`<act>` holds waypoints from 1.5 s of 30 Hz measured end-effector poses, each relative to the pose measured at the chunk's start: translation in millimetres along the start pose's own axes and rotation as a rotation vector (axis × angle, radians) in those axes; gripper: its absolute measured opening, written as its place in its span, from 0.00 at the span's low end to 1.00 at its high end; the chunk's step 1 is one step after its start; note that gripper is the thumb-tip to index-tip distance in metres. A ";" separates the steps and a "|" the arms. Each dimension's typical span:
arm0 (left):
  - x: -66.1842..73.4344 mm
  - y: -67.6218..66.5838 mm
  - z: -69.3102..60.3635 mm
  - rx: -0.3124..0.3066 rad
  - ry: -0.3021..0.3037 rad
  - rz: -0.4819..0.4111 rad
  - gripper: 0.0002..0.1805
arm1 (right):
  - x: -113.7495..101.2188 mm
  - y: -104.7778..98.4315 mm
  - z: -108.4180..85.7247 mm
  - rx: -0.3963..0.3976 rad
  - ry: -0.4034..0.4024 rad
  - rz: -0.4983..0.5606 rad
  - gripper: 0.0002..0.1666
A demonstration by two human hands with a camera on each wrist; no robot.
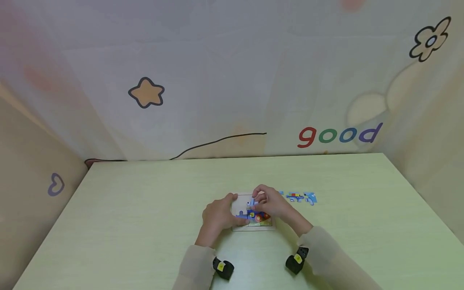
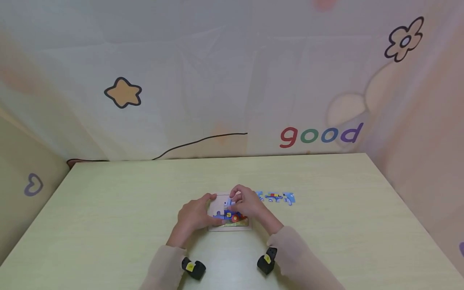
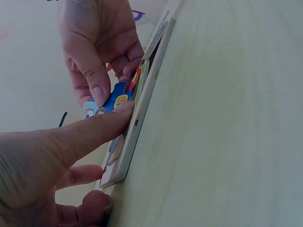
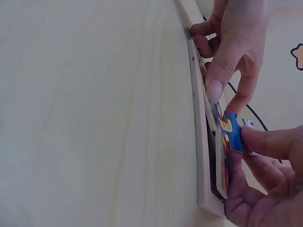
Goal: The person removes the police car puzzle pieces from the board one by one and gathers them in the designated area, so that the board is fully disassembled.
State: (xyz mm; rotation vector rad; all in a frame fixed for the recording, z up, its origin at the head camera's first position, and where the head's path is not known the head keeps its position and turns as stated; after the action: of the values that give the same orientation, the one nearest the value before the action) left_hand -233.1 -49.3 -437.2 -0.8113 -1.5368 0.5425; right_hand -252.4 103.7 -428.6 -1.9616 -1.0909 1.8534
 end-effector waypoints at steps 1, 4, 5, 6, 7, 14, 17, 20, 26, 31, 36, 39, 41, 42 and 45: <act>0.1 0.2 0.2 -0.003 -0.004 0.000 0.44 | 0.4 0.0 -0.2 0.007 0.010 0.011 0.13; 0.6 0.5 0.5 -0.009 -0.014 -0.005 0.44 | 1.1 -0.9 -1.1 0.009 0.011 0.032 0.12; 0.8 0.5 0.5 -0.010 -0.017 -0.007 0.44 | 1.5 -1.5 -1.6 0.002 0.001 0.035 0.12; 1.1 0.4 0.5 -0.010 -0.018 -0.008 0.44 | 2.1 -2.2 -2.0 -0.005 -0.007 0.041 0.11; 1.2 0.4 0.5 -0.010 -0.020 -0.008 0.44 | 3.0 -3.4 -2.5 -0.011 -0.008 0.057 0.11; 1.0 0.8 0.1 -0.006 -0.024 -0.011 0.44 | 10.3 -12.9 -5.0 -0.004 0.008 0.153 0.12; 2.0 1.6 0.0 -0.008 -0.011 -0.017 0.44 | 11.5 -20.1 -8.7 0.024 -0.018 0.143 0.17; 2.8 1.6 -0.5 -0.008 -0.004 -0.017 0.45 | 16.7 -31.5 -13.9 0.076 -0.035 0.120 0.19; 1.5 0.5 -0.5 -0.001 0.005 -0.011 0.45 | 41.0 -56.9 -26.5 0.155 0.050 0.060 0.16; 0.8 0.8 -0.1 0.000 -0.002 -0.015 0.45 | 58.7 -72.9 -39.9 0.147 0.052 0.001 0.16; 0.0 0.7 -0.2 0.001 -0.006 -0.016 0.45 | 70.8 -81.2 -48.1 0.139 0.059 -0.060 0.15; 0.3 -0.3 -0.7 0.002 -0.002 -0.013 0.45 | 76.4 -81.9 -48.8 0.124 0.062 -0.098 0.13; 0.8 -0.5 -0.9 0.002 -0.001 -0.014 0.45 | 79.3 -81.6 -48.4 0.118 0.064 -0.121 0.12; 1.1 -0.4 -0.9 0.001 0.000 -0.017 0.45 | 80.1 -81.7 -48.3 0.118 0.063 -0.144 0.12; 1.8 0.3 -0.6 0.000 0.002 -0.024 0.46 | 79.9 -82.3 -47.8 0.128 0.071 -0.209 0.11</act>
State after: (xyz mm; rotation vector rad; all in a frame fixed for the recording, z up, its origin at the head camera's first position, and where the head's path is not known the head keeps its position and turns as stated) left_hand -232.5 -47.8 -436.1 -0.7923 -1.5432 0.5242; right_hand -243.0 227.6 -429.7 -1.7554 -1.0820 1.6883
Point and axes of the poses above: each hand's wrist, its own z-axis towards the middle knuckle, its own y-axis out of the palm, x = y × z, the point moved 5 cm from there along z, towards the middle knuckle, and after that the axes turned 11 degrees about -z, right-handed, at the moved point
